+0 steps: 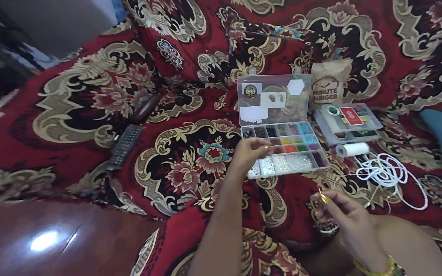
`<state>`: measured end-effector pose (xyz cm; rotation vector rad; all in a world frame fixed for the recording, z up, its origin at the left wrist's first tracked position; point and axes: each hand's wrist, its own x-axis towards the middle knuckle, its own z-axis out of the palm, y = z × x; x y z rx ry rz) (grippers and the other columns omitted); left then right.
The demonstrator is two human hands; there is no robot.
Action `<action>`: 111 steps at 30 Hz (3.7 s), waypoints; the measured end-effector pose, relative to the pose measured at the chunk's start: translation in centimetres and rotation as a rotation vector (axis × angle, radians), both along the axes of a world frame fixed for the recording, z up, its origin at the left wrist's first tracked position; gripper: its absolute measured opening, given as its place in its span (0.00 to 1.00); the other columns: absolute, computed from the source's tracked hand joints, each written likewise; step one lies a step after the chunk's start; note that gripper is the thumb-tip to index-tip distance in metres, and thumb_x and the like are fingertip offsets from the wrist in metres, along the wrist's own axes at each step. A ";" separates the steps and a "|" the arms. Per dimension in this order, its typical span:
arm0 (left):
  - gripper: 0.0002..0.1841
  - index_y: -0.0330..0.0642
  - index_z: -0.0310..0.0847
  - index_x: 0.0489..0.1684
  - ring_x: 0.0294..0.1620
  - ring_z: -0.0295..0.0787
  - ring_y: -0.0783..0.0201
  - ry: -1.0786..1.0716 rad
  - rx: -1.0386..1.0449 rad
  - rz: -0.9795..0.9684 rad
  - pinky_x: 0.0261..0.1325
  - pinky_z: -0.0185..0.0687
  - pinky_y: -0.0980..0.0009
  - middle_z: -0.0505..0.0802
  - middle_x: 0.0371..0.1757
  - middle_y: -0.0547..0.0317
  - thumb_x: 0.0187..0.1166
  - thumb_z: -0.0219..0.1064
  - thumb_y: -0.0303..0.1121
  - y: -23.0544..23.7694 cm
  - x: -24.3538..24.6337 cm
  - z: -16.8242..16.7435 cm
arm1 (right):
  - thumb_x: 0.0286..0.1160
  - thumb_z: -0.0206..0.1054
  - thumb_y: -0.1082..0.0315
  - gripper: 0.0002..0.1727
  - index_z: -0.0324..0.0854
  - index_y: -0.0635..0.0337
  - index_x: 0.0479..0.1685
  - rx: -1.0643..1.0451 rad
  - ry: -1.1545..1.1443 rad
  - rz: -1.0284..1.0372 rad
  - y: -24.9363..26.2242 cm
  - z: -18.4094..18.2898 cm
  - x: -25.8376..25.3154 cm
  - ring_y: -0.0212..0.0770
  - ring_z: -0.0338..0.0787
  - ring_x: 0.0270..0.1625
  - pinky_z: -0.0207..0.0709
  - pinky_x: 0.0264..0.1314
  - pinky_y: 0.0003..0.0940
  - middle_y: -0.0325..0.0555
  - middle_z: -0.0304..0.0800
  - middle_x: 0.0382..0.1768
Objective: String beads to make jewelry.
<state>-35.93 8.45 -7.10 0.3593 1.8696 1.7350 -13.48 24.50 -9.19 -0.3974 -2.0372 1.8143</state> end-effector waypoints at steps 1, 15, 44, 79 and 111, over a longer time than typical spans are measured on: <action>0.08 0.29 0.85 0.53 0.43 0.93 0.66 0.083 -0.053 0.068 0.54 0.88 0.69 0.94 0.45 0.51 0.81 0.66 0.22 -0.4 -0.4 -0.1 | 0.80 0.61 0.72 0.09 0.89 0.59 0.44 -0.002 0.001 0.000 0.0 0.0 0.0 0.26 0.90 0.26 0.86 0.28 0.20 0.34 0.95 0.33; 0.11 0.34 0.88 0.54 0.61 0.89 0.49 0.296 -0.785 -0.063 0.70 0.78 0.51 0.93 0.56 0.43 0.83 0.66 0.29 -1.2 -2.0 -0.4 | 0.78 0.62 0.73 0.09 0.90 0.59 0.42 -0.019 -0.020 -0.002 -0.3 -0.1 0.0 0.27 0.91 0.26 0.87 0.30 0.20 0.36 0.96 0.33; 0.13 0.26 0.84 0.58 0.74 0.78 0.37 0.535 -1.065 -0.427 0.72 0.73 0.42 0.85 0.68 0.33 0.78 0.64 0.21 5.5 3.5 -0.8 | 0.79 0.61 0.74 0.10 0.89 0.59 0.43 -0.001 -0.037 0.003 -0.4 0.7 0.4 0.26 0.90 0.26 0.87 0.30 0.20 0.34 0.94 0.30; 0.10 0.46 0.84 0.36 0.36 0.93 0.74 -0.414 0.373 -0.635 0.45 0.90 0.75 0.95 0.35 0.68 0.83 0.59 0.22 4.6 5.9 -1.9 | 0.77 0.64 0.73 0.07 0.88 0.61 0.37 -0.003 0.035 -0.021 -0.6 2.1 -0.1 0.27 0.89 0.22 0.86 0.25 0.22 0.36 0.91 0.23; 0.07 0.43 0.86 0.36 0.34 0.92 0.74 -0.328 0.314 -0.694 0.46 0.90 0.74 0.94 0.32 0.69 0.78 0.64 0.20 4.5 5.3 -2.0 | 0.75 0.64 0.73 0.07 0.88 0.60 0.35 0.004 -0.025 -0.009 -0.5 1.7 0.1 0.27 0.88 0.21 0.86 0.26 0.21 0.34 0.90 0.22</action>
